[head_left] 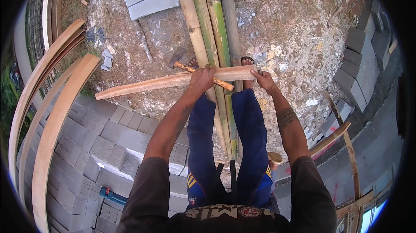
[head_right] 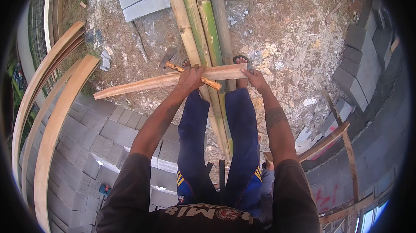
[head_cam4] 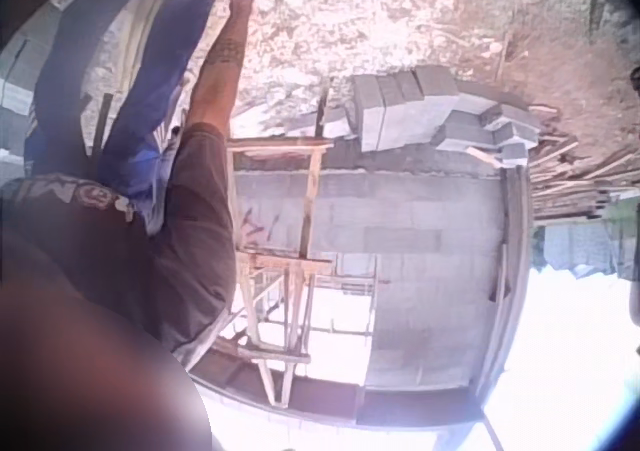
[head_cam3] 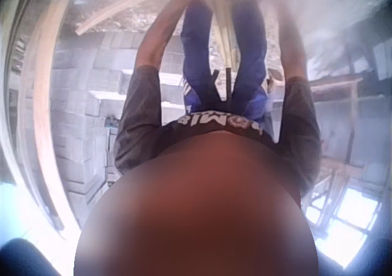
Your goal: The person assembles a bamboo structure by positioning bamboo poles and securing them with wooden crosspieces. They use a hammer to drive nails into the crosspieces and a saw to trim the wood to fit.
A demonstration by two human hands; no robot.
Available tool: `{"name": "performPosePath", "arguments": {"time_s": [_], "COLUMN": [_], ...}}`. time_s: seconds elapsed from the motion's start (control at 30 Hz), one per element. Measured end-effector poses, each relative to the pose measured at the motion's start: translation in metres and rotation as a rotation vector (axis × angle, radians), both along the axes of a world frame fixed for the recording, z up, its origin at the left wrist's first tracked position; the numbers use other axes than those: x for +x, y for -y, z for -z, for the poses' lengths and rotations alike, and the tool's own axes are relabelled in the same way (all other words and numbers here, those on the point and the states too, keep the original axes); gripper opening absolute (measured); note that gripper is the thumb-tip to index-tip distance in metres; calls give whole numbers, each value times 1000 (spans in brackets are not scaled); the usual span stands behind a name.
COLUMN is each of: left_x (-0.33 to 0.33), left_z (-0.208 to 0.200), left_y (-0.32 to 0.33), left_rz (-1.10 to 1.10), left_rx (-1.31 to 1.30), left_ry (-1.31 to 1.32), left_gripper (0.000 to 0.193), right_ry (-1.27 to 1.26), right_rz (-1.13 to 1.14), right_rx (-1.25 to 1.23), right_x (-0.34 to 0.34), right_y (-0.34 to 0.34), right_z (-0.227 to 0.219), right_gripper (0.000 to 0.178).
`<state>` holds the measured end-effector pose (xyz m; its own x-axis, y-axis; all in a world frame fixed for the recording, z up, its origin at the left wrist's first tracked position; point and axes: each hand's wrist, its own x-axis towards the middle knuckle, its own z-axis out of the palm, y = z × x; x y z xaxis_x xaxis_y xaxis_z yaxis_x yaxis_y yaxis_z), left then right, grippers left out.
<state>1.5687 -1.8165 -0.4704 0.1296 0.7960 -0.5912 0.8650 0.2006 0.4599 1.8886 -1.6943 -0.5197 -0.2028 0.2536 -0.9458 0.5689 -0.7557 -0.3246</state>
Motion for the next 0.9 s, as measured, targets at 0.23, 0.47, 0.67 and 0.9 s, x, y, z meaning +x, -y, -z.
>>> {"name": "performPosePath", "arguments": {"time_s": [0.23, 0.47, 0.67, 0.9], "left_x": [52, 69, 60, 31], "left_z": [50, 97, 116, 83], "left_y": [60, 89, 105, 145], "left_rz": [15, -15, -58, -105], "left_rx": [154, 293, 362, 421], "left_ry": [-70, -76, -20, 46], "left_gripper": [77, 55, 39, 35], "right_ry": [4, 18, 121, 132], "right_rz": [39, -36, -55, -198], "right_rx": [116, 288, 376, 469], "right_x": [39, 54, 41, 52], "right_y": [55, 89, 104, 117], "right_z": [45, 81, 90, 109], "right_gripper": [46, 44, 49, 62]}}
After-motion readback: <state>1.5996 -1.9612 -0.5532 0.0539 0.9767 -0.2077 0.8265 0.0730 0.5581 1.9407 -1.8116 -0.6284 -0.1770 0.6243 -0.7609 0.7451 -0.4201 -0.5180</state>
